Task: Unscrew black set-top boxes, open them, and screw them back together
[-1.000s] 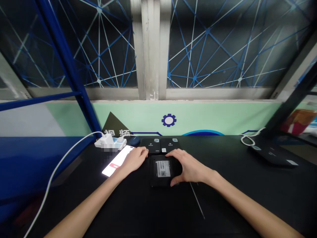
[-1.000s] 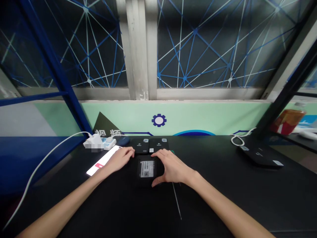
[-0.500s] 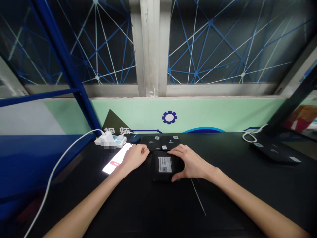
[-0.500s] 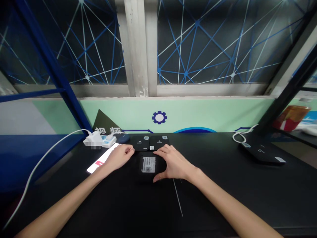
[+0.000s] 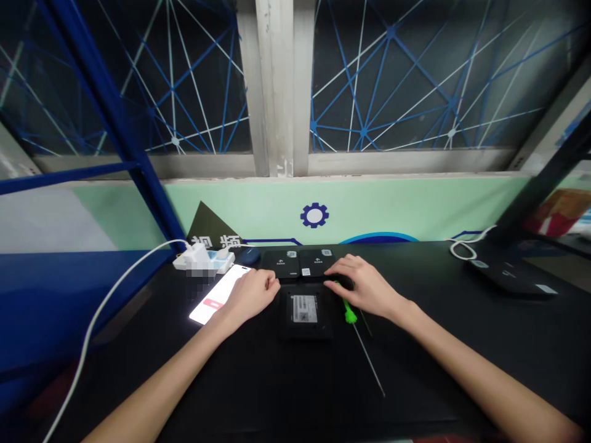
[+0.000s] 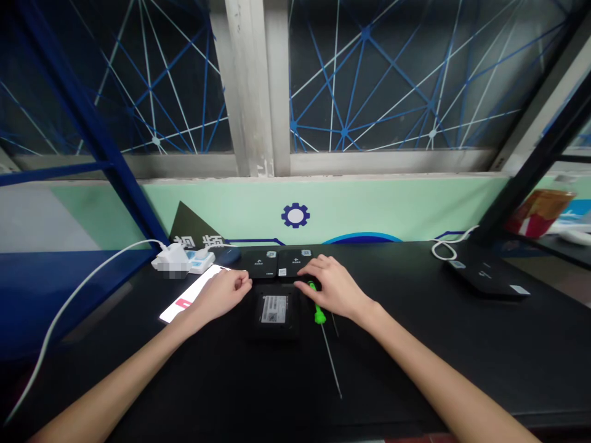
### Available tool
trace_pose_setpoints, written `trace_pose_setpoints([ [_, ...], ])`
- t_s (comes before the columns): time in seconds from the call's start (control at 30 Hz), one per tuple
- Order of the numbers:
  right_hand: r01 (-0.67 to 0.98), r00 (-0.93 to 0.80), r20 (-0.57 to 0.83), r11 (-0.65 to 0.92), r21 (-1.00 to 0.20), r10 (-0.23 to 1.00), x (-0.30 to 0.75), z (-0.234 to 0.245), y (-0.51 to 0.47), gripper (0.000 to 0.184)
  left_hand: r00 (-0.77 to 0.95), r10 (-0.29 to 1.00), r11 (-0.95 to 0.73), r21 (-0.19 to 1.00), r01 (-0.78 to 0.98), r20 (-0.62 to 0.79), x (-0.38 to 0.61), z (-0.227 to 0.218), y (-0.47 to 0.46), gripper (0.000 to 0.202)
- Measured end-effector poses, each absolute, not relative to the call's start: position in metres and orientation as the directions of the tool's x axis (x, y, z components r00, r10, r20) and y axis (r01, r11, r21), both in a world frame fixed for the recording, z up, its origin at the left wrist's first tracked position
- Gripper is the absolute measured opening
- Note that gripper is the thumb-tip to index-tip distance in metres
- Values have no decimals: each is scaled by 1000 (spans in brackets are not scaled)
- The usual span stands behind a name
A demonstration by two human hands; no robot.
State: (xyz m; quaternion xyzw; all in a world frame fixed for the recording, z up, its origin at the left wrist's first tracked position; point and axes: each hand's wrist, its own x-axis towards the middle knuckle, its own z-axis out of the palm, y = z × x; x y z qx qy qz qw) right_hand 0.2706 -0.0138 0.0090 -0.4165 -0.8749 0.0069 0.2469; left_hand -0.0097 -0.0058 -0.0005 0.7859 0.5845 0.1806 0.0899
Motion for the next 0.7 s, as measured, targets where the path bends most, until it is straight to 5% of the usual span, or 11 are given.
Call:
trace_pose_setpoints([
  [0.3, 929, -267, 334, 333, -161, 904, 285, 11, -5, 39, 355, 922, -386, 360, 849, 153, -8, -1, -11, 36],
  [0.7, 917, -259, 222, 312, -249, 940, 280, 9, -7, 44, 405, 899, -438, 324, 839, 165, -6, 0, -13, 29],
])
